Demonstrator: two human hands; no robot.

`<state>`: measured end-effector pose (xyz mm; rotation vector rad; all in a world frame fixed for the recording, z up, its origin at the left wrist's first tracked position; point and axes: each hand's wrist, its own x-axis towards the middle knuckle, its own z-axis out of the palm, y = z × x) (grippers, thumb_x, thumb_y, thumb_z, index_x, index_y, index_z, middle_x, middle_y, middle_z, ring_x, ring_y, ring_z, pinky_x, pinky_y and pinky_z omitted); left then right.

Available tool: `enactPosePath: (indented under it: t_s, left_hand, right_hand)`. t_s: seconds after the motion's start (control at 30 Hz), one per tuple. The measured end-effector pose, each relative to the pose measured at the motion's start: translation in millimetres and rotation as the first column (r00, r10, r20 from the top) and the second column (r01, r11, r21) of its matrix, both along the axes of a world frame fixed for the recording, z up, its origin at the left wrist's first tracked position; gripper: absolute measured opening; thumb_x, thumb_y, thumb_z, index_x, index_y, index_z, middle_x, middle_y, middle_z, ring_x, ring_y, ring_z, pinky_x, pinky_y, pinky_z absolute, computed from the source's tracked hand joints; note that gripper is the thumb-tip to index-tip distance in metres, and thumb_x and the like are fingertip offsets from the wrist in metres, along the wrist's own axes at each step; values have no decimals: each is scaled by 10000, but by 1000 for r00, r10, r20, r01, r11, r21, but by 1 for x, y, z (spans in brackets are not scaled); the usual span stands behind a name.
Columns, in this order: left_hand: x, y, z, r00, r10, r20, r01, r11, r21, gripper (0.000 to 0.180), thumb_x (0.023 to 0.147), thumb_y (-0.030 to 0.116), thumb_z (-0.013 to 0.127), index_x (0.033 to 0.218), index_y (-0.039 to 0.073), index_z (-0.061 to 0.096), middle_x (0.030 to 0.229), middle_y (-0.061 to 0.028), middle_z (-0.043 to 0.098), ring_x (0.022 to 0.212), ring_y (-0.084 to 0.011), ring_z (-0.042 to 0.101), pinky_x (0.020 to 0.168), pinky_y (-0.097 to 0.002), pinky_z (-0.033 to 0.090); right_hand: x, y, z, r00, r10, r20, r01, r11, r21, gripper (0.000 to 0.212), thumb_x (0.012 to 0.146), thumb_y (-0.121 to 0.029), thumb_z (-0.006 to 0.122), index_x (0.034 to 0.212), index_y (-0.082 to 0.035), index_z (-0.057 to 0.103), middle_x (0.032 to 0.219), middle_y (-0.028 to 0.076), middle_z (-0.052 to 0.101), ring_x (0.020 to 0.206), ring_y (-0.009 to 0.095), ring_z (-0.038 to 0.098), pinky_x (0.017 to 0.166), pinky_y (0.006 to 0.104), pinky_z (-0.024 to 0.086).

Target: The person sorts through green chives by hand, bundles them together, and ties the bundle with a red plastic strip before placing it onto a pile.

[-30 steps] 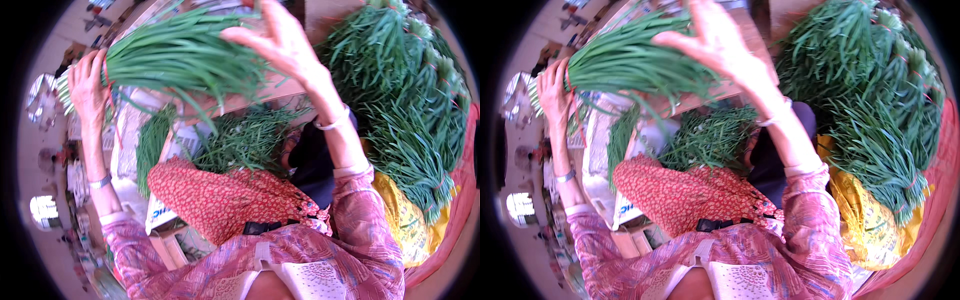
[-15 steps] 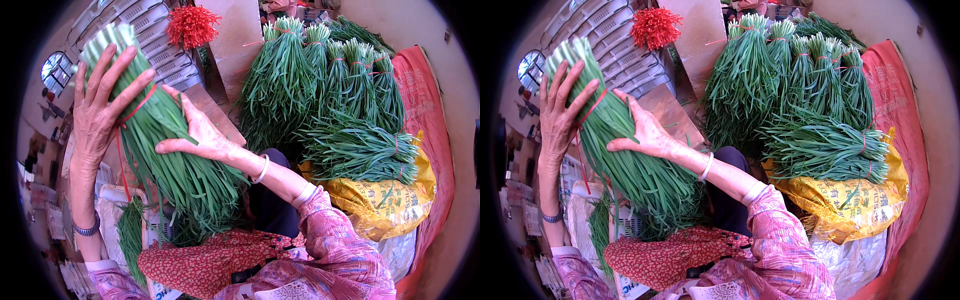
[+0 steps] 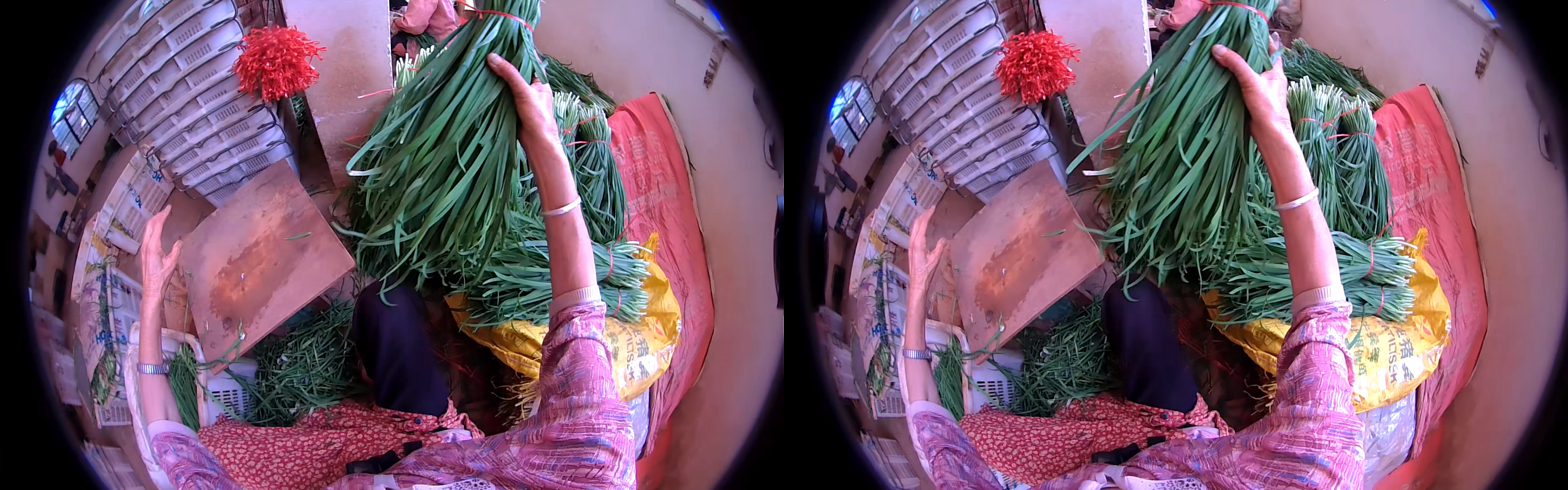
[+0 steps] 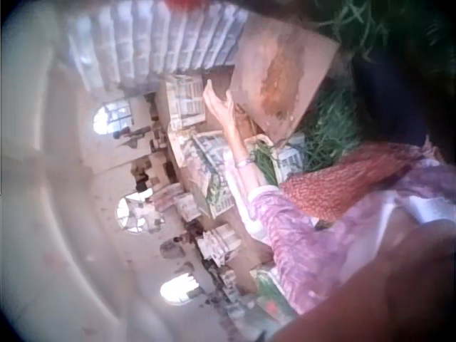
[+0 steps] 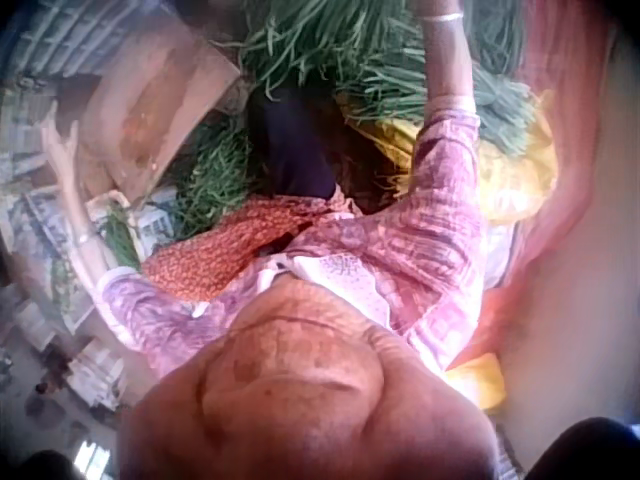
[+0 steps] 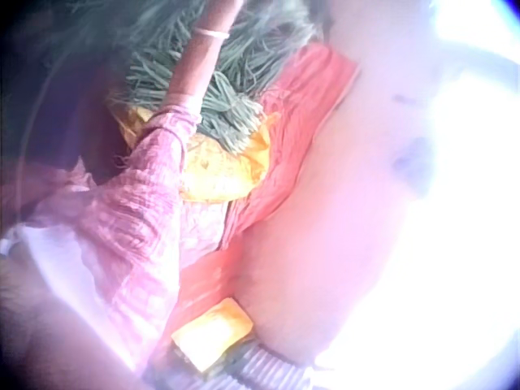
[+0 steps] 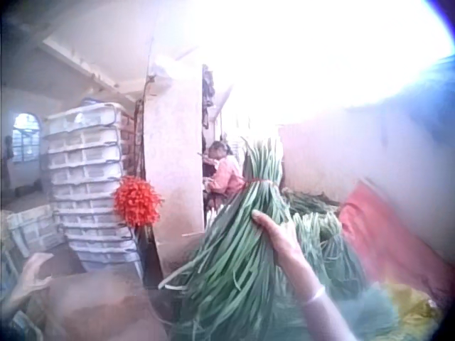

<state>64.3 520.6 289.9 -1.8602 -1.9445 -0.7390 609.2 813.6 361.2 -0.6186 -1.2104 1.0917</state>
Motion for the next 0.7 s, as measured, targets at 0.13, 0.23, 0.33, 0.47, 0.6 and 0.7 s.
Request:
enactPosePath:
  t_s: [0.13,0.23,0.33,0.47,0.6,0.7]
  left_hand:
    - [-81,-58,-57,977,187,104,-182,982,-56,653,703,-28,654,1341,25,526,1244,-170,576,1196,-311,549,1052,-375,411]
    - [-102,-61,-104,901,289,324,-259,957,-135,621,719,-22,656,1327,24,541,1183,-137,609,1135,-259,578,991,-336,454]
    - [-115,-80,-125,803,375,463,-306,926,-221,583,749,-23,647,1322,28,554,1107,-100,632,1049,-191,597,889,-294,498]
    - [-130,-84,-155,757,343,556,-253,938,-236,504,805,-11,644,1302,30,575,984,-61,649,902,-127,611,779,-267,512]
    - [-109,-63,-155,735,423,530,-289,902,-320,396,853,12,644,1248,23,617,868,-25,653,786,-98,613,751,-236,504]
    - [-102,-38,-149,742,429,515,-269,894,-357,355,861,19,655,1216,19,639,868,-18,654,785,-82,606,737,-222,498]
  right_hand:
    - [8,76,-13,992,-117,42,112,989,95,932,675,-206,897,1420,-11,372,1178,126,639,1026,208,648,885,340,547]
    - [36,175,-50,742,-498,448,452,866,215,1110,609,-515,853,1486,-93,319,1218,188,638,1100,320,629,963,403,477]
    - [15,220,-81,497,-541,679,569,793,215,1154,594,-603,821,1515,-160,283,1220,210,637,1123,364,619,979,428,458]
    - [-15,275,-142,213,-345,914,593,789,159,1095,674,-556,787,1537,-201,214,1232,255,586,1111,384,613,932,463,476]
    - [-79,268,-146,164,-412,896,544,795,266,1055,729,-527,754,1540,-153,193,1210,318,544,1067,439,618,930,502,477]
    - [-92,277,-153,312,-415,855,489,841,230,1064,752,-620,690,1535,-97,195,1239,312,564,1136,451,584,981,500,447]
